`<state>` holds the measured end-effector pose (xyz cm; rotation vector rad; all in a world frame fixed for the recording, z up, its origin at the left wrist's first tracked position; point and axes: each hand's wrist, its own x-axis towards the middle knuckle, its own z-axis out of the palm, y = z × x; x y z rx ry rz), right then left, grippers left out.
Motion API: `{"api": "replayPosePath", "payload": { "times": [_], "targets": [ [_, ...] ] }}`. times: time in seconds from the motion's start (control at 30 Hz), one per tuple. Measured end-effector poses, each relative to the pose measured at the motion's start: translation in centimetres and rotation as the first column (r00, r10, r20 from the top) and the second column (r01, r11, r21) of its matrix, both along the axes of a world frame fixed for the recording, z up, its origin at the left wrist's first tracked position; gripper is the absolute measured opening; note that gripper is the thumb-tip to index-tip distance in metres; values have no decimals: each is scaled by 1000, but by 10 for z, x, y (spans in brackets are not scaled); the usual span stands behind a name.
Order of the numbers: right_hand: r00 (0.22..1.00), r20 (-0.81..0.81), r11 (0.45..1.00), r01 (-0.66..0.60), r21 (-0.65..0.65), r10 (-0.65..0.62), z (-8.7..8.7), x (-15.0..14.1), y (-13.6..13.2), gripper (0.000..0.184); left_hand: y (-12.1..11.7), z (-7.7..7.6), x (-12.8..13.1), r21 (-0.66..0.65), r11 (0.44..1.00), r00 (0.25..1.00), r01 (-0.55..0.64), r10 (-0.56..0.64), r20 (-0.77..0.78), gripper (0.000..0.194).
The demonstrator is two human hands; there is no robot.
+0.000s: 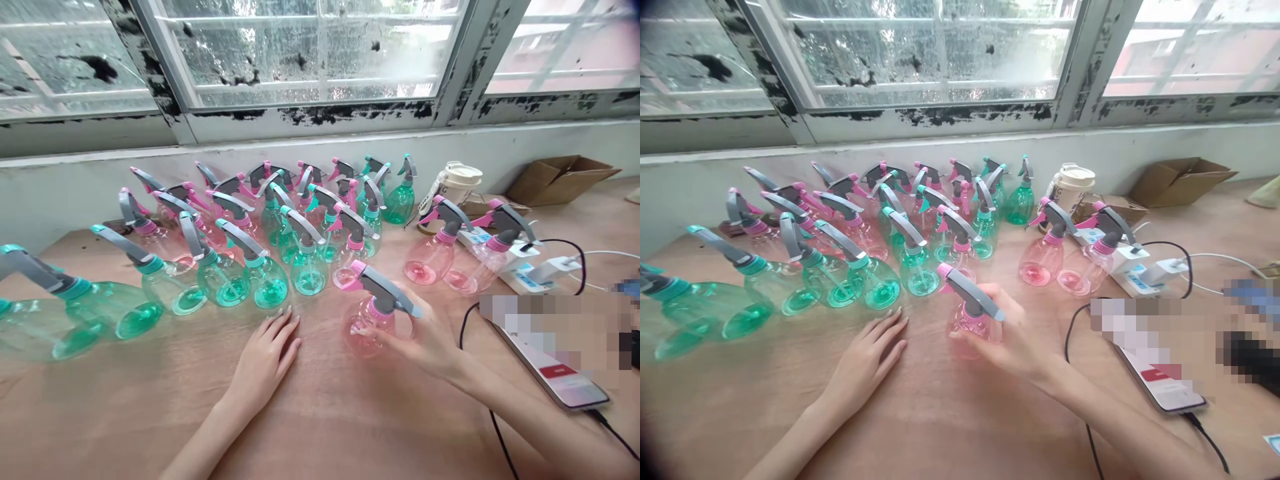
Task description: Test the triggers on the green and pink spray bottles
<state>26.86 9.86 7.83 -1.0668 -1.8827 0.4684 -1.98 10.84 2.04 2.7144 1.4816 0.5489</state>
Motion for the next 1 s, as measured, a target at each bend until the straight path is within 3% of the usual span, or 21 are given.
{"api": "replayPosePath", "payload": {
  "times": [0.13,0.33,0.4,0.67,1.0],
  "targets": [
    [997,75,992,-4,-123,13,5,29,-6,27,2,0,-1,-4,1000,1000,1,-1,10,38],
    [943,85,931,331,-156,-321,-6,68,9,43,3,-1,-1,-10,1000,1000,3,-3,31,38],
    [922,52,906,388,-170,-385,-10,73,21,49,3,-1,-1,-7,1000,999,2,-2,43,38],
    [919,-23,894,377,-241,-393,-16,65,73,58,4,1,-2,-4,1000,999,4,-4,39,38],
    [910,-68,894,386,-225,-410,-20,59,98,60,3,2,-2,-7,1000,999,3,-3,43,36]
  ]
}}
